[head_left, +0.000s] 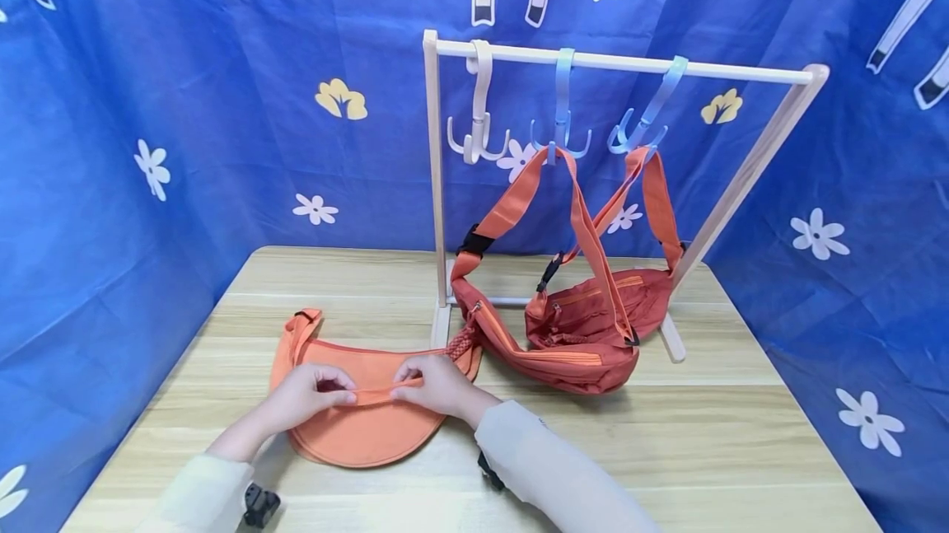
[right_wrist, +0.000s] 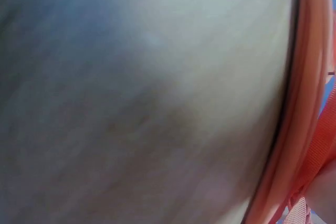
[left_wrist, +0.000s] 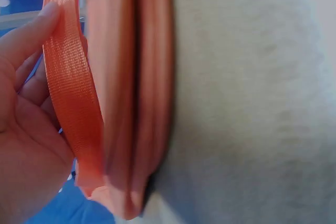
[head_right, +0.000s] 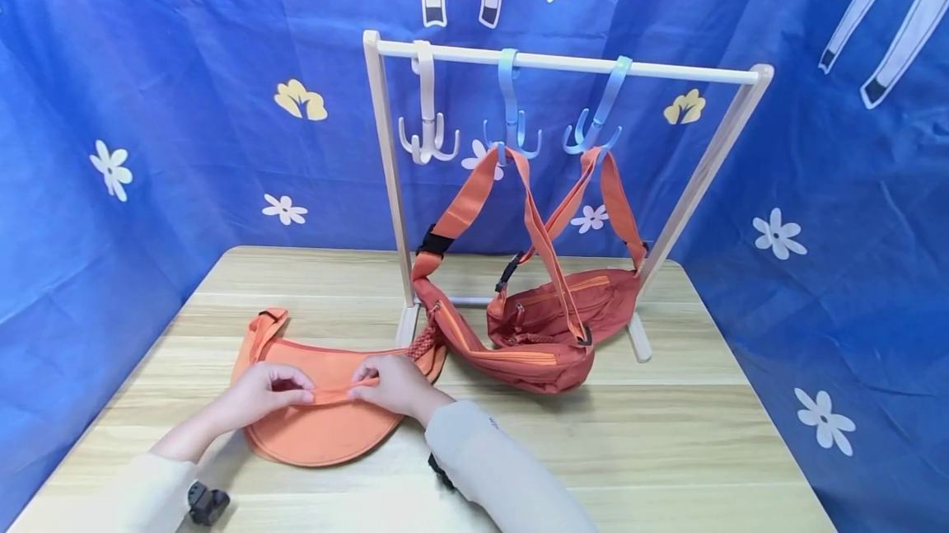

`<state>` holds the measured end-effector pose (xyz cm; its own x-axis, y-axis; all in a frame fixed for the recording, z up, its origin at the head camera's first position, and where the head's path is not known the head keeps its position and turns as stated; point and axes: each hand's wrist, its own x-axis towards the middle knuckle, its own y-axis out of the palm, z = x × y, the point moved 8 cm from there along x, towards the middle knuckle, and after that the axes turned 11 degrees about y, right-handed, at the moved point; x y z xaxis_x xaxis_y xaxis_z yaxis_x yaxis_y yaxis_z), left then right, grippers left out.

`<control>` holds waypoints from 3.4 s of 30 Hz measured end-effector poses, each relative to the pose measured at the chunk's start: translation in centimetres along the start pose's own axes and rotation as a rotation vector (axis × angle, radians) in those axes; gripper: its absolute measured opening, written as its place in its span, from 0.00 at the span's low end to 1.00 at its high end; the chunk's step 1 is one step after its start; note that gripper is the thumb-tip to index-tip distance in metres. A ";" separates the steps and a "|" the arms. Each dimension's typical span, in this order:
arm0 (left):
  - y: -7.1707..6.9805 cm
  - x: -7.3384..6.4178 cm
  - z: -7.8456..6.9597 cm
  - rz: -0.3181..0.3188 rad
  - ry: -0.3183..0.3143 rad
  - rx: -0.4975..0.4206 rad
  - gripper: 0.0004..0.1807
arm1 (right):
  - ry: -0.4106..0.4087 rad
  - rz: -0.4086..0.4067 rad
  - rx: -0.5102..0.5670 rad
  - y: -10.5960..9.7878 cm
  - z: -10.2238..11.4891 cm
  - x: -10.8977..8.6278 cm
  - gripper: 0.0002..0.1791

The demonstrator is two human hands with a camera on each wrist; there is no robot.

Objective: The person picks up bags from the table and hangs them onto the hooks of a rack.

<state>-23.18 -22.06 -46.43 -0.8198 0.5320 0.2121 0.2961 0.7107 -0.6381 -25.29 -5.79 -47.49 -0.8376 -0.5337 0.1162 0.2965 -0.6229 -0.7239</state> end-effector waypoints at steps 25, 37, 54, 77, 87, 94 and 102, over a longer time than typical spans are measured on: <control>-5.1 -0.2 -4.3 0.120 0.142 -0.126 0.03 | -0.004 0.037 0.125 -1.9 6.8 -1.1 0.08; -7.4 2.7 -8.1 0.115 0.136 -0.061 0.02 | -0.007 -0.014 0.106 -6.9 8.8 -0.7 0.07; -10.7 7.2 -12.5 0.024 0.101 0.086 0.04 | -0.009 -0.119 0.082 -13.5 10.9 -0.2 0.06; -14.1 13.4 -18.0 -0.126 0.142 0.128 0.08 | 0.007 -0.261 0.027 -23.1 13.0 1.0 0.06; -14.4 16.8 -20.0 -0.213 0.138 0.135 0.10 | 0.029 -0.368 -0.058 -27.5 12.6 1.9 0.08; -14.8 18.8 -21.0 -0.283 0.155 0.120 0.13 | 0.065 -0.434 -0.066 -30.0 12.2 2.5 0.09; -15.3 20.8 -22.5 -0.373 0.164 0.092 0.14 | 0.094 -0.528 -0.045 -32.6 12.1 2.9 0.09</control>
<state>-33.73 -11.49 -15.62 -0.7712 0.3177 0.5517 -0.0574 0.8284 -0.5573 -31.82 6.10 -15.36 -0.9054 -0.1002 0.4126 -0.1943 -0.7662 -0.6125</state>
